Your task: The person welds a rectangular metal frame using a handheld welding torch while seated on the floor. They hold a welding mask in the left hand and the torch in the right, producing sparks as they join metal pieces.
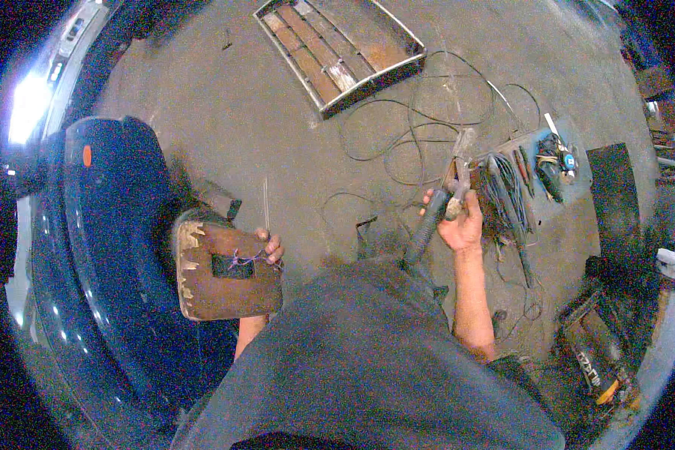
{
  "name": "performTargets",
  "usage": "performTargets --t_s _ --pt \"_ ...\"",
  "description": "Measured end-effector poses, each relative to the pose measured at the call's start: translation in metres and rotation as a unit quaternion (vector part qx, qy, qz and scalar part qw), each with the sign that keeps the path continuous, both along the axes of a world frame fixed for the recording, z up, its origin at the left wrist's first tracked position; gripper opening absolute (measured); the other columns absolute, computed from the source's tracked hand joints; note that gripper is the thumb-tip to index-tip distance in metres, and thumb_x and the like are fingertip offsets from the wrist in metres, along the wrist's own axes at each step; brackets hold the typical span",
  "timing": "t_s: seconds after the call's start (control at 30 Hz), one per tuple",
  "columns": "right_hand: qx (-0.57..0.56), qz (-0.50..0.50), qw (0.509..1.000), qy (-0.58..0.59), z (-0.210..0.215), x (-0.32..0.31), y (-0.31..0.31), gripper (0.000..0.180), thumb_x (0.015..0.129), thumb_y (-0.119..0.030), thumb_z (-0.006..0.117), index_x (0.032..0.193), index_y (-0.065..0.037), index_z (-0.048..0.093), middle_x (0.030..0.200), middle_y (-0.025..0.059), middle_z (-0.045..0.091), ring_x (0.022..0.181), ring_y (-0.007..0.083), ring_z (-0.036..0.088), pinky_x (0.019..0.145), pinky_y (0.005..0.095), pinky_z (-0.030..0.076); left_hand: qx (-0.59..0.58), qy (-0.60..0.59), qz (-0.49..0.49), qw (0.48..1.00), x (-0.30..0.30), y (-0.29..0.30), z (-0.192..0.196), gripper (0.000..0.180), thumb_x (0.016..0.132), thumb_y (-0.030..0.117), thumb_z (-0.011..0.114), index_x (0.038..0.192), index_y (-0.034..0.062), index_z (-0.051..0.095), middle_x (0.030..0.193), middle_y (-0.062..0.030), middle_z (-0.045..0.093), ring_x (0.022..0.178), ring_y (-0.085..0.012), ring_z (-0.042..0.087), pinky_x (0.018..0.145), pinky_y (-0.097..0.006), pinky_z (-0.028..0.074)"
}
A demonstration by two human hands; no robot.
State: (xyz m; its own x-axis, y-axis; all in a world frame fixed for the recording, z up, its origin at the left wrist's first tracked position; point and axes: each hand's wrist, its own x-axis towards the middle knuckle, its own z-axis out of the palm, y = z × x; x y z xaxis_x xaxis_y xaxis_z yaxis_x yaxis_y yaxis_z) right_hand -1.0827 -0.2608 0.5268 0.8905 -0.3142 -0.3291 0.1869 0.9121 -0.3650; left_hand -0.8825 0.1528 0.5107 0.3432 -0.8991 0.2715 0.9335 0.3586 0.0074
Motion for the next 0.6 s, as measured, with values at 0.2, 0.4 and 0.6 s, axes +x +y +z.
performTargets --t_s 0.2,0.4,0.6 --pt "0.031 -0.021 0.999 0.016 -0.025 0.023 -0.04 0.082 0.086 -0.063 0.058 0.14 -0.004 0.043 0.12 0.0218 0.056 0.112 0.0373 0.054 0.101 0.0565 0.042 -0.033 -0.069 -0.097 0.992 0.106 -0.05 -0.008 0.044 0.094 0.025 0.058 0.132 0.0069 0.047 0.106 -0.0185 0.049 0.1 -0.0335 0.054 0.084 -0.05 0.055" --pt "0.049 -0.011 0.999 0.01 -0.019 0.035 -0.038 0.083 0.076 -0.074 0.062 0.141 -0.025 0.045 0.104 0.016 0.058 0.097 0.0328 0.057 0.09 0.0586 0.045 0.079 0.013 -0.021 0.997 0.124 -0.091 0.019 0.042 0.096 0.025 0.057 0.129 0.0007 0.047 0.105 -0.0211 0.05 0.097 -0.0339 0.056 0.083 -0.043 0.056" --pt "-0.024 -0.107 0.991 0.083 -0.001 0.093 -0.069 0.094 0.07 -0.077 0.065 0.141 -0.02 0.044 0.092 0.0111 0.056 0.084 0.0286 0.055 0.078 0.0473 0.047 0.162 0.059 -0.005 0.985 0.188 -0.14 0.009 0.046 0.095 0.031 0.058 0.124 -0.0026 0.048 0.102 -0.021 0.049 0.096 -0.0321 0.054 0.077 -0.04 0.057"
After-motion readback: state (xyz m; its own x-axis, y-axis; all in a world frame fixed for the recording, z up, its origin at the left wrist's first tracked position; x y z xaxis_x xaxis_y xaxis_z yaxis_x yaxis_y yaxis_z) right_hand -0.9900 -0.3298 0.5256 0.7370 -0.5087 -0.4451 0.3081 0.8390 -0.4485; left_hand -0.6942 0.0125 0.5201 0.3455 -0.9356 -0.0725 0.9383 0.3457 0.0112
